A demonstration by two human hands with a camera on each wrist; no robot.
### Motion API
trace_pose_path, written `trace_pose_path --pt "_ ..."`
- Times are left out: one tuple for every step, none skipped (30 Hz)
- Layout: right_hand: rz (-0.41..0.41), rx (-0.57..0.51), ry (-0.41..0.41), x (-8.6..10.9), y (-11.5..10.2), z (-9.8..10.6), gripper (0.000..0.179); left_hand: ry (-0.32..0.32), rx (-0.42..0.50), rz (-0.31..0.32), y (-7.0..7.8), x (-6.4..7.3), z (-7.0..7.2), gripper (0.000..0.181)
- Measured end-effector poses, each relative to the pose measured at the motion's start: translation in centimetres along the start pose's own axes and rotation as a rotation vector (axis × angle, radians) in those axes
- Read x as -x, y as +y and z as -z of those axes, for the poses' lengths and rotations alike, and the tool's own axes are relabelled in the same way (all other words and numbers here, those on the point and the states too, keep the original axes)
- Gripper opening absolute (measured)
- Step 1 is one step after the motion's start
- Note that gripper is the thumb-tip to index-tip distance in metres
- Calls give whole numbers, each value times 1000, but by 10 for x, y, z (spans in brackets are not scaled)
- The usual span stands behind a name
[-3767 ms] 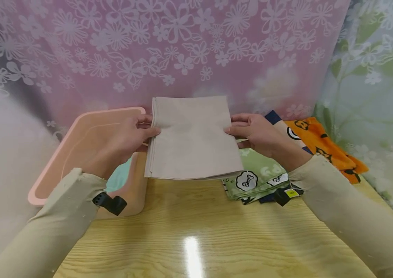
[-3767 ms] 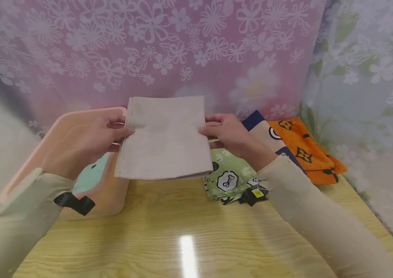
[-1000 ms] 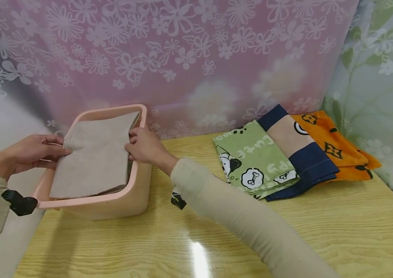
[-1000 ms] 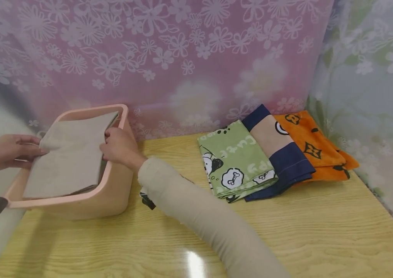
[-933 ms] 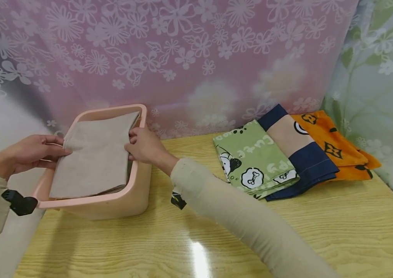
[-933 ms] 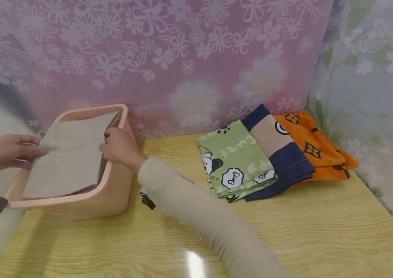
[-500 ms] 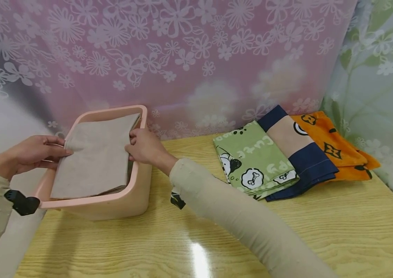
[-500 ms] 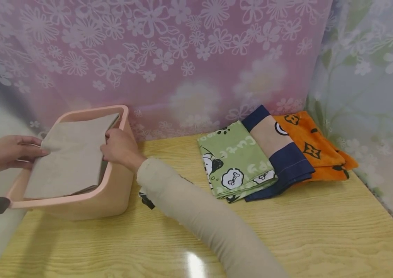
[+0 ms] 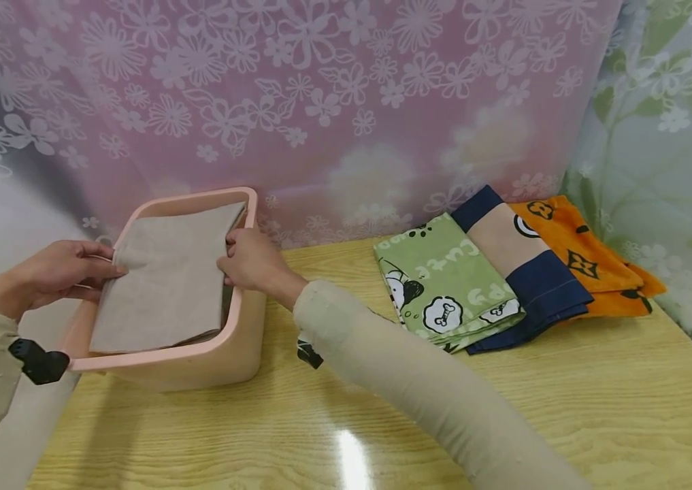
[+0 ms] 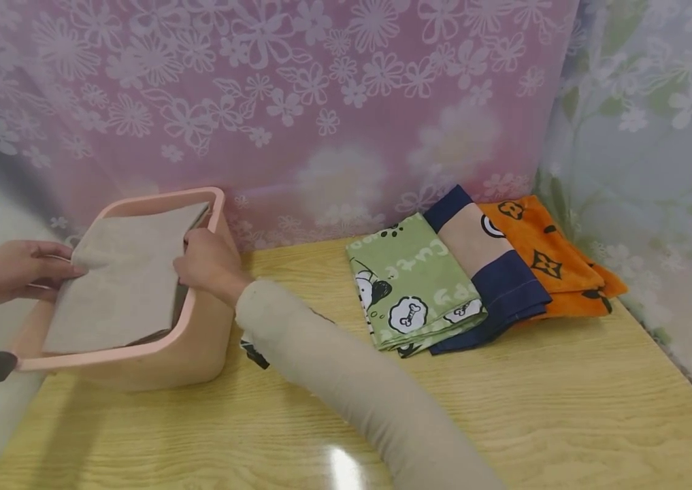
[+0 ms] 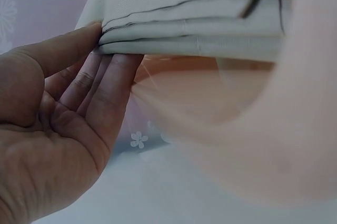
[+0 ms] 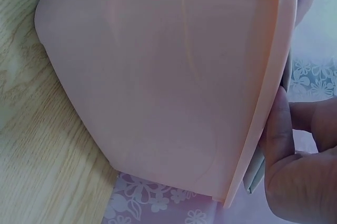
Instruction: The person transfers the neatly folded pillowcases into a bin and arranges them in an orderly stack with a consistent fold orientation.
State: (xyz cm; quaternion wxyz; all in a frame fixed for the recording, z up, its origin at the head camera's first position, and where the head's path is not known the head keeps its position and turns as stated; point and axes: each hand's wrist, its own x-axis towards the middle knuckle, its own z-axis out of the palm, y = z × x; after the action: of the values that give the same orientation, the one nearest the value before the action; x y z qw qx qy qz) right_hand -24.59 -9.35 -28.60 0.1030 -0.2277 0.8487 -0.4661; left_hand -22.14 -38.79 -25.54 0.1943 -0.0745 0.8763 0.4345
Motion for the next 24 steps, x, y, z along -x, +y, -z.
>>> trace_pose_path --pt "1 3 -1 0 0 0 8 0 -5 -4 0 1 -1 20" --pt "4 12 -2 0 -1 0 7 5 -6 -3 0 1 -1 21" --pt "8 14 -4 0 -1 0 7 9 -10 -2 0 2 -1 22" --pt "12 20 -5 0 -1 0 8 13 -13 -2 0 2 -2 24" --pt "15 7 -9 0 -1 0 7 15 -23 -4 0 2 -2 27" --pt "15 -8 -12 0 -1 1 8 18 -34 -7 1 3 -3 30" --pt "16 -22 -14 1 0 1 8 21 -46 -9 1 3 -4 33" --pt "14 -32 -15 1 0 1 8 25 -57 -10 2 3 -5 36" --pt "12 -46 -18 1 0 2 8 27 -68 -12 2 3 -5 38" --pt "11 -51 -20 1 0 2 8 30 -76 -14 2 3 -5 40" --pt "8 -57 -22 0 0 3 7 32 -81 -15 2 3 -6 40" --pt "6 -61 -25 0 0 3 7 35 -82 -15 2 3 -6 40" --pt "3 -64 -28 0 0 3 6 37 -82 -16 2 4 -6 40" --pt "1 -68 -31 -1 0 4 6 39 -80 -15 1 4 -6 40" --pt "-4 -74 -33 -1 -1 4 6 38 -82 -17 1 4 -5 40" --pt "-7 -70 -32 -1 -1 5 6 39 -82 -19 1 4 -5 41" --pt "-9 -70 -32 -1 -1 5 5 38 -85 -21 1 4 -5 42" --pt "-11 -67 -34 -1 -1 5 6 39 -85 -22 1 4 -5 42" --pt "-13 -60 -33 -1 -1 6 6 39 -86 -23 1 3 -6 43" --pt "-13 -56 -33 -1 -1 6 6 39 -88 -22 2 3 -6 43" --pt "-15 -53 -33 -1 -1 6 6 40 -89 -22 2 3 -6 42" --pt "-14 -50 -33 -1 -1 6 5 43 -84 -20 2 3 -6 42" --pt "-15 -49 -34 -1 -1 5 5 44 -85 -19 2 3 -6 41" --pt "-16 -48 -35 -2 -1 5 5 47 -82 -17 2 3 -6 39"
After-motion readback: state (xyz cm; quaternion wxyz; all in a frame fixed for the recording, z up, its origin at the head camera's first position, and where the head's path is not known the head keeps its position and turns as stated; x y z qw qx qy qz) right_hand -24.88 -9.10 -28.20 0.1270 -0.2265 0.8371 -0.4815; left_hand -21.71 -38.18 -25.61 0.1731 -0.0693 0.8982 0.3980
